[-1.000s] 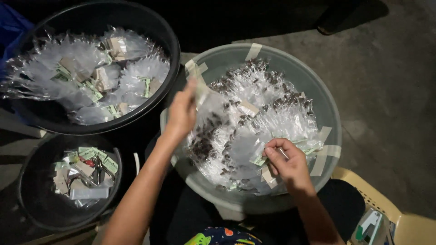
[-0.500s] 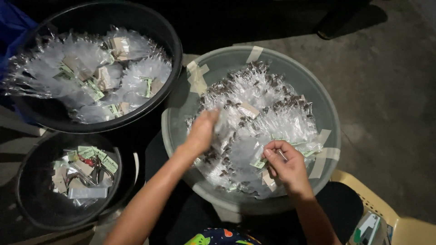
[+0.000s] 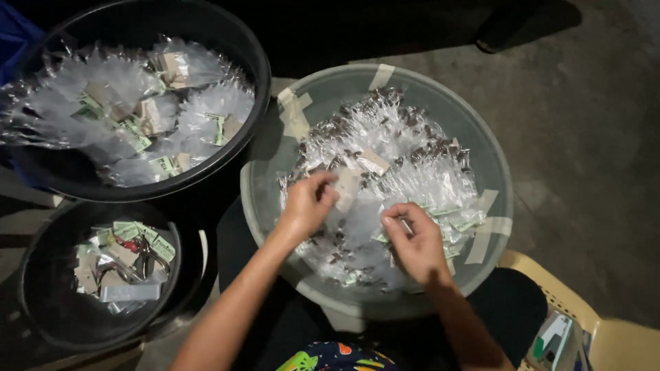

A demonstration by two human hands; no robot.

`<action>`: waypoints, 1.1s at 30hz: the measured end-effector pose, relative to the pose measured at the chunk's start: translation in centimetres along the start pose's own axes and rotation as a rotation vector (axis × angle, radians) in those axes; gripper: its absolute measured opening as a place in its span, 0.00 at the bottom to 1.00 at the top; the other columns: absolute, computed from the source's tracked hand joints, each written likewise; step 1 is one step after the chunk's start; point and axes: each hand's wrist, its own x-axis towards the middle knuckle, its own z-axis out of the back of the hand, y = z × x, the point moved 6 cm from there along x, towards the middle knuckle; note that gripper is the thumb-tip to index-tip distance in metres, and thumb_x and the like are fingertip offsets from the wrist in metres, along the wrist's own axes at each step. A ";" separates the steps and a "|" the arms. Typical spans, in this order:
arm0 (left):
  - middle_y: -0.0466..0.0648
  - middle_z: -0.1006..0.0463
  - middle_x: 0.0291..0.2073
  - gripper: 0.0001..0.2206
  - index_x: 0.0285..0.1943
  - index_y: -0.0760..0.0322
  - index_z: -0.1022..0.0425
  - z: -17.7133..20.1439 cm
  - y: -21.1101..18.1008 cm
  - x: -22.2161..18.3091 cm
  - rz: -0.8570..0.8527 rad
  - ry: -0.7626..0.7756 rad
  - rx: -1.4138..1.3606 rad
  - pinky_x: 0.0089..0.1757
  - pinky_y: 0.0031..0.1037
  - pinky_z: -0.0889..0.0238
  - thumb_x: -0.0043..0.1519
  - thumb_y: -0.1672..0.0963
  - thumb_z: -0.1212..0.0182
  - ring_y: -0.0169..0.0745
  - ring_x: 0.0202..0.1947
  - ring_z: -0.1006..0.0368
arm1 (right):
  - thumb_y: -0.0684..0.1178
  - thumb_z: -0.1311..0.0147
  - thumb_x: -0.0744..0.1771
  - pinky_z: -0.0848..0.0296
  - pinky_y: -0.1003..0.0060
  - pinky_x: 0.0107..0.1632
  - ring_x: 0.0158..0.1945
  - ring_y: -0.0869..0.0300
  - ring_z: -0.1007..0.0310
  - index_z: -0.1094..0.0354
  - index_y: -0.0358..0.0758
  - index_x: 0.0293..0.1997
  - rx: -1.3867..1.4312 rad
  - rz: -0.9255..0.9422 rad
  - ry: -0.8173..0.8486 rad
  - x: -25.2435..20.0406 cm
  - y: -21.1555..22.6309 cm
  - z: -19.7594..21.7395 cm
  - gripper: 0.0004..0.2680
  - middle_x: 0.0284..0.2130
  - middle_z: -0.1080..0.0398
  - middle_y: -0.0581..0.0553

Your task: The person seals small plastic packets containing food items by hand, using a stapler to attach small paper labels to the top of each bag.

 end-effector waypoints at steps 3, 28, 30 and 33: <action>0.45 0.16 0.30 0.17 0.53 0.55 0.19 -2.0 -1.8 -1.8 0.110 0.171 -0.177 0.38 0.27 0.25 0.54 0.59 0.34 0.34 0.30 0.20 | 0.41 0.41 0.67 0.25 0.60 0.41 0.35 0.51 0.23 0.26 0.38 0.39 -0.257 0.288 -0.028 0.6 2.5 -0.8 0.01 0.30 0.26 0.43; 0.55 0.25 0.30 0.05 0.41 0.61 0.25 -1.2 -11.3 -5.6 -0.425 0.309 0.041 0.35 0.41 0.31 0.65 0.56 0.42 0.60 0.33 0.24 | 0.40 0.40 0.67 0.22 0.59 0.42 0.38 0.48 0.18 0.21 0.39 0.47 -0.116 0.492 -0.104 -1.4 5.2 0.0 0.06 0.34 0.21 0.44; 0.59 0.28 0.27 0.04 0.43 0.63 0.29 -1.4 -11.8 -5.6 -0.358 0.329 0.059 0.32 0.46 0.34 0.63 0.58 0.44 0.65 0.28 0.26 | 0.41 0.37 0.66 0.22 0.58 0.42 0.38 0.46 0.19 0.22 0.37 0.46 -0.078 0.490 -0.049 -1.7 4.7 0.5 0.07 0.35 0.21 0.42; 0.53 0.32 0.25 0.03 0.42 0.66 0.33 -0.8 -10.9 -4.2 -0.253 0.316 -0.156 0.31 0.35 0.34 0.64 0.60 0.50 0.47 0.25 0.32 | 0.46 0.35 0.65 0.23 0.55 0.44 0.40 0.46 0.21 0.24 0.39 0.46 -0.235 0.477 -0.016 -2.4 4.1 1.9 0.08 0.36 0.24 0.41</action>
